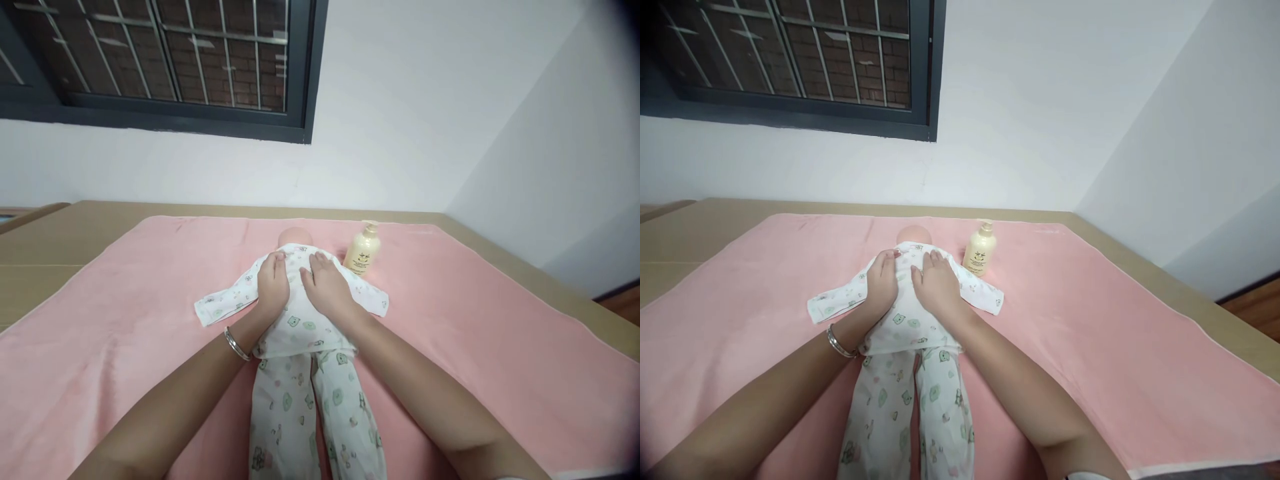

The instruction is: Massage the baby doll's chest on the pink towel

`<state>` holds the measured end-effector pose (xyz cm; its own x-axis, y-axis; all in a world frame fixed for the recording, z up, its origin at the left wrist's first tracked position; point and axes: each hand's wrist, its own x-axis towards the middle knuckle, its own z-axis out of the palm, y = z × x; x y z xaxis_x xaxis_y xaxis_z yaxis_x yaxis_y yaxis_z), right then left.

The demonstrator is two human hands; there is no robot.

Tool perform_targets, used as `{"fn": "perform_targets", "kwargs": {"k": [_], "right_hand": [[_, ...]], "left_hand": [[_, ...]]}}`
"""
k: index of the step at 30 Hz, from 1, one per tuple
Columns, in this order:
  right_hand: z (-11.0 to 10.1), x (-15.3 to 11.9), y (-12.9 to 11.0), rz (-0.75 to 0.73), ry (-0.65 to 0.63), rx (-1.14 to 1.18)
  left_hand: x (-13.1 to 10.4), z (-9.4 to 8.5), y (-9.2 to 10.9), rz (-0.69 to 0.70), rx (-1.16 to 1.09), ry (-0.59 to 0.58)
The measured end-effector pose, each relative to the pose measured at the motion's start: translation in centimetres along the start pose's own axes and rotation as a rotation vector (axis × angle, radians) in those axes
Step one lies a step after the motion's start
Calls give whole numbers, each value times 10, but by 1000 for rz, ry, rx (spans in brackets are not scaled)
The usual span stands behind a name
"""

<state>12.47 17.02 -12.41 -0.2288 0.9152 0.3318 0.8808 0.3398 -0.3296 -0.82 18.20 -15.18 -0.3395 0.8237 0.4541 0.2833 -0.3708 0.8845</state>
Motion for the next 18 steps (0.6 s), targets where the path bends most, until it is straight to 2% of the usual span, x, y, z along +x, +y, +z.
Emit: {"fn": "perform_targets", "kwargs": {"k": [3, 6, 9, 12, 18], "right_hand": [[-2, -10, -12, -165, -22, -22], [-4, -7, -8, -306, -91, 50], [-5, 7, 8, -199, -118, 110], [-5, 14, 17, -69, -93, 89], [-14, -3, -8, -18, -40, -95]], "left_hand": [[1, 0, -2, -2, 21, -9], [1, -1, -3, -22, 73, -33], [0, -1, -2, 8, 188, -83], [-1, 0, 0, 84, 318, -110], [3, 0, 0, 125, 476, -175]]}}
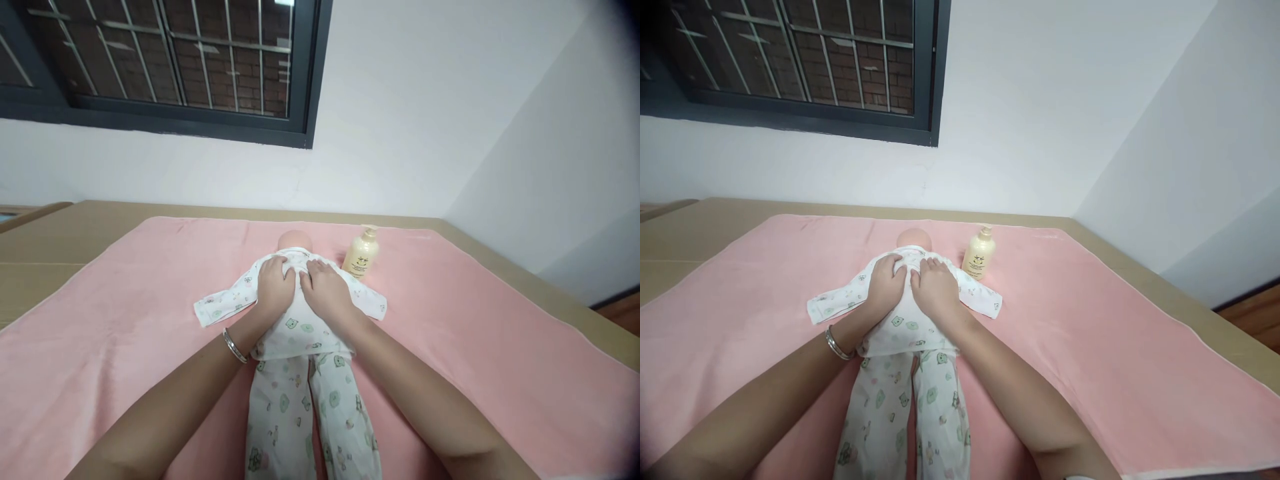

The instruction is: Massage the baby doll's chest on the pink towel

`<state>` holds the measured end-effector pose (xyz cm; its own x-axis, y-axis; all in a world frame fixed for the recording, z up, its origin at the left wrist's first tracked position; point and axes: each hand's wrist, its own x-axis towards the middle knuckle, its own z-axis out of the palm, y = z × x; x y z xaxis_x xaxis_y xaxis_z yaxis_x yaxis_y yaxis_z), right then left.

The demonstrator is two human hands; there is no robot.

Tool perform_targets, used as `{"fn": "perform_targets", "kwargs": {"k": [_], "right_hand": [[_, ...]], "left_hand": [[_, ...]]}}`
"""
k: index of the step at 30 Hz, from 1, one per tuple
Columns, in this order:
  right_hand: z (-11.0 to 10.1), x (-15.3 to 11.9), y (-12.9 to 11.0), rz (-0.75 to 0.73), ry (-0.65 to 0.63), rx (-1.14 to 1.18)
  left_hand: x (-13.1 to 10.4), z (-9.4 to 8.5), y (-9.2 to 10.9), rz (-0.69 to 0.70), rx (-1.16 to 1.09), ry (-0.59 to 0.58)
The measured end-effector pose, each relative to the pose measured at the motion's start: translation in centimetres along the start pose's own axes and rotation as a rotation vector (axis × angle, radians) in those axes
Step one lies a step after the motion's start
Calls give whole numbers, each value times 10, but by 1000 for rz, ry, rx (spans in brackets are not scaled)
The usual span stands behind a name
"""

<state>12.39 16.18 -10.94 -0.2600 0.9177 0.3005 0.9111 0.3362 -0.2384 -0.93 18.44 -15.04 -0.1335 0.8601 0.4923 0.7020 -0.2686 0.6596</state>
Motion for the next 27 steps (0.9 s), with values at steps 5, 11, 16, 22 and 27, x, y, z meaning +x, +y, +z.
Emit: {"fn": "perform_targets", "kwargs": {"k": [5, 11, 16, 22, 27], "right_hand": [[-3, 5, 7, -30, -32, 78], [7, 21, 34, -101, -104, 195], [0, 10, 15, -77, -77, 85], [-20, -6, -9, -73, -136, 9], [-11, 7, 10, -80, -150, 130]], "left_hand": [[-2, -4, 7, 100, 228, -98], [-16, -9, 24, 194, 397, -156], [-7, -14, 22, 109, 344, -199], [2, -18, 19, 35, 392, -257], [-16, -19, 35, 54, 501, -230]]}}
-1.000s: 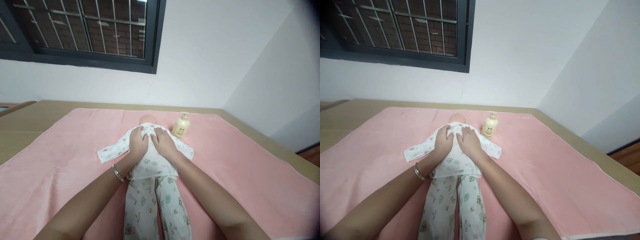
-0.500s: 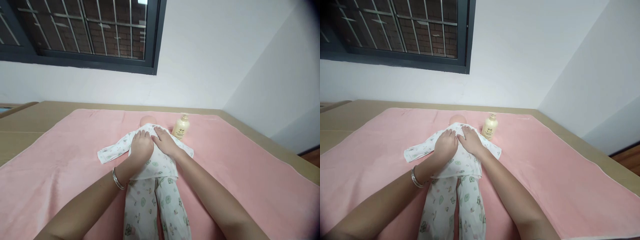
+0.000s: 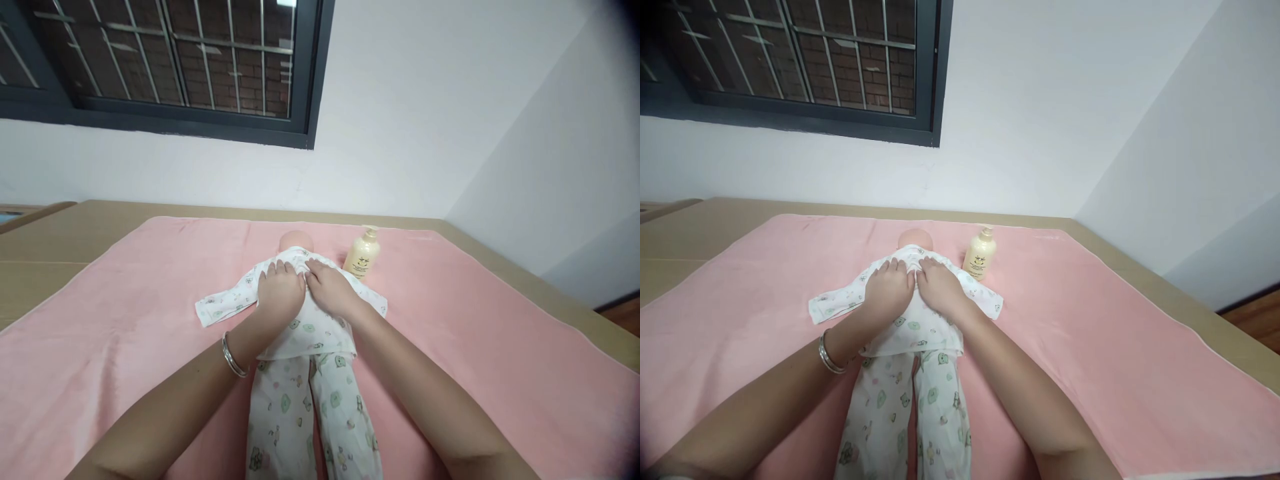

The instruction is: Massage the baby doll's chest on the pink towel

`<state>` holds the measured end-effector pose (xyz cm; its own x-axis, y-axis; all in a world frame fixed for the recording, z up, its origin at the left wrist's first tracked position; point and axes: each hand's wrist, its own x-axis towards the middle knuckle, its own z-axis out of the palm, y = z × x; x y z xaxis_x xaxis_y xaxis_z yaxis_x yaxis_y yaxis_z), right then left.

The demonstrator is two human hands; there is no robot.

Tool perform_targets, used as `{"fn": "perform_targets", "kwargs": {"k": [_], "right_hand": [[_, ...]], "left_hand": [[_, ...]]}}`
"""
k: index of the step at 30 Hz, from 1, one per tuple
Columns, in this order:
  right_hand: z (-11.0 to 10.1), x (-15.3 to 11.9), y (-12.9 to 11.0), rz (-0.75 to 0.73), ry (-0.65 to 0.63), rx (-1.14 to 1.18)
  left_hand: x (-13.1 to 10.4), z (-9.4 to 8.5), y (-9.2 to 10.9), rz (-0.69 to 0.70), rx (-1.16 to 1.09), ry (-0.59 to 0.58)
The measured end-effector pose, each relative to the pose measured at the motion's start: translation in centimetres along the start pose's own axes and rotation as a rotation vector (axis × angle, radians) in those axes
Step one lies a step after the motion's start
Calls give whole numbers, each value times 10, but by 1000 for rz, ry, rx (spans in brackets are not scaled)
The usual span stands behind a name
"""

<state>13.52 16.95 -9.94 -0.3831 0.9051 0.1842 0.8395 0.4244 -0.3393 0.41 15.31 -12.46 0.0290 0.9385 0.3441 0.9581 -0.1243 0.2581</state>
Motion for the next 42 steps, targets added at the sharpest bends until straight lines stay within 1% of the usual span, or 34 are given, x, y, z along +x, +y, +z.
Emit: {"fn": "perform_targets", "kwargs": {"k": [3, 5, 7, 11, 14, 17, 21, 23, 25, 27, 30, 32, 34, 36, 39, 42], "right_hand": [[9, 10, 15, -3, 21, 20], [13, 11, 16, 12, 27, -3], [13, 7, 9, 28, 35, -42], [4, -6, -15, 55, 65, -138], [-2, -10, -21, 46, 58, -157], [-2, -3, -8, 6, 22, -91], [4, 11, 16, -54, -23, -1], [7, 13, 20, -46, -20, -1], [8, 10, 14, -29, 4, -36], [7, 3, 2, 1, 41, -87], [4, -8, -18, 46, 91, -168], [3, -11, -22, 60, 95, -192], [4, -8, -16, 58, 80, -159], [8, -1, -4, 47, 74, -90], [17, 8, 12, 40, 100, -23], [24, 10, 16, 40, 118, -6]], "left_hand": [[-9, -3, 7, 28, 36, 14], [-9, -4, 7, 43, 37, 8], [-2, -3, 1, 59, 12, -4], [16, 2, -16, 85, -109, -56], [21, 4, -20, 65, -116, -79], [12, 1, -13, 54, -44, -68], [-3, -7, -1, 134, 2, -91], [-2, -10, -1, 156, -3, -105], [4, -11, -6, 155, -32, -113], [12, -9, -12, 142, -83, -110], [21, -2, -19, 95, -131, -61], [22, 3, -20, 61, -127, -21], [21, 7, -19, 45, -120, -1], [19, 11, -19, 45, -124, 7], [19, 15, -20, 47, -128, 13], [20, 13, -20, 44, -108, 8]]}}
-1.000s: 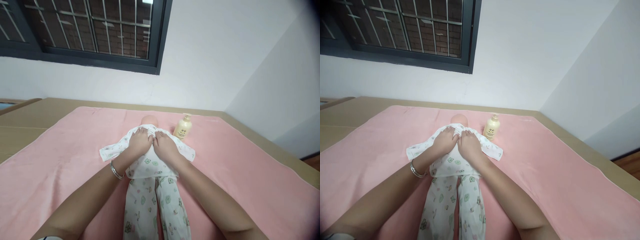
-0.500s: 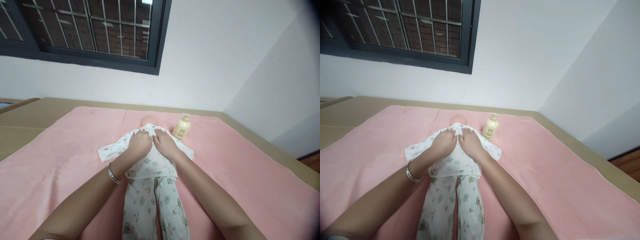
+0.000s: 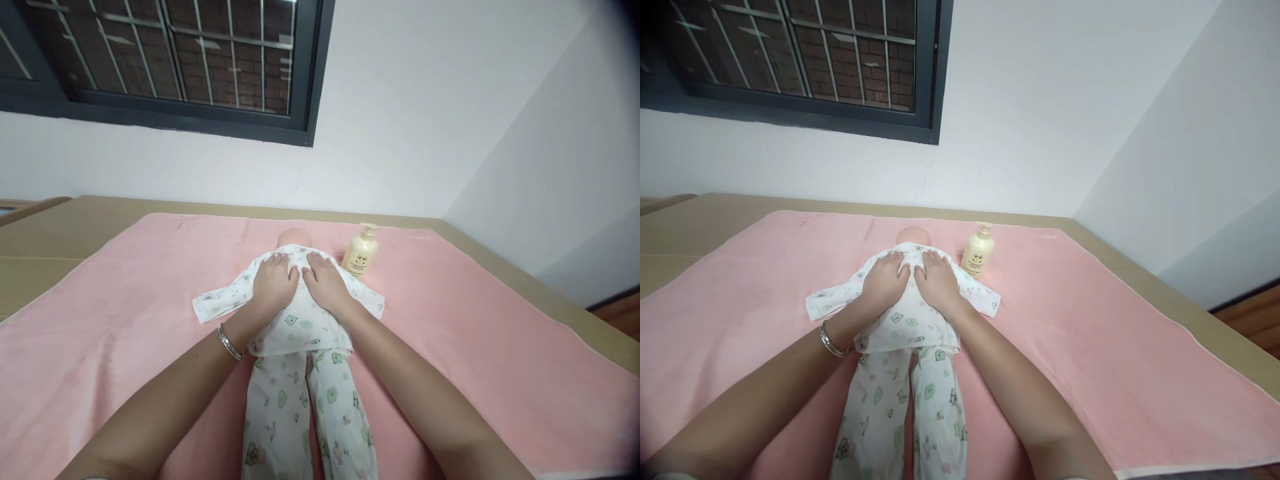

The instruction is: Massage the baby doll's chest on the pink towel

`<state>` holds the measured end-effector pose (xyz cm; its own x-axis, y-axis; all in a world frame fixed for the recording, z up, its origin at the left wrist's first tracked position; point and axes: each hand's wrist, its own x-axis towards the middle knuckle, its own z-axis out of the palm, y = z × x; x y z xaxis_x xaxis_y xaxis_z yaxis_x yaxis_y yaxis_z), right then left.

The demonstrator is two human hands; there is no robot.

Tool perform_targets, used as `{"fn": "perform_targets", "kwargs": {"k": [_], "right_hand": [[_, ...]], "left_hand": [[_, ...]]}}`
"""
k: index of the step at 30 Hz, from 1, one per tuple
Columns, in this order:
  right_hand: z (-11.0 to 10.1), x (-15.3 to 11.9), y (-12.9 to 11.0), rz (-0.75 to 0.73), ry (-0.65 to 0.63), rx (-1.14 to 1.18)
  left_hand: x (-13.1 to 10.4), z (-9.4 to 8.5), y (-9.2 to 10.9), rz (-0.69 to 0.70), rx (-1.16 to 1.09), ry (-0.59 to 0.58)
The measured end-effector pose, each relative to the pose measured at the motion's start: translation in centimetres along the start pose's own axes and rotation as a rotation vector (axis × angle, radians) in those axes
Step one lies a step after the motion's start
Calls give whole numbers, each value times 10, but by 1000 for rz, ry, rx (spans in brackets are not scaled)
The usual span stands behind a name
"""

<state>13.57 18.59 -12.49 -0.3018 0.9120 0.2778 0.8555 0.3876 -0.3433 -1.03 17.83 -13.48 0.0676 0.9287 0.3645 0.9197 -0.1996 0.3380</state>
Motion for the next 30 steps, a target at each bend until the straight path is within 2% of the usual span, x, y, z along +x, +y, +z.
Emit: {"fn": "perform_targets", "kwargs": {"k": [4, 7, 10, 12, 15, 19, 22, 26, 30], "right_hand": [[1, -1, 0, -6, -7, 3], [-1, 2, 7, -29, -61, -7], [-4, 6, 15, -72, -124, -4], [-7, 7, 16, -93, -119, -22], [-11, 3, 5, -93, -85, -74], [-19, -12, -24, 12, -53, -117], [-24, -19, -36, 27, -47, -144], [-22, -10, -20, 16, -85, -76], [-13, 5, 4, -50, -93, -17]], "left_hand": [[-2, -9, 6, -9, 89, -15], [-9, -16, 15, -5, 169, -28], [-17, -17, 22, 43, 216, -15], [-21, -16, 24, 77, 228, -5], [-18, -16, 22, 69, 186, -23], [-7, -17, 13, -3, 105, -48], [-4, -17, 11, -29, 102, -57], [-12, -17, 19, -32, 169, -52], [-20, -16, 26, 41, 218, -35]]}}
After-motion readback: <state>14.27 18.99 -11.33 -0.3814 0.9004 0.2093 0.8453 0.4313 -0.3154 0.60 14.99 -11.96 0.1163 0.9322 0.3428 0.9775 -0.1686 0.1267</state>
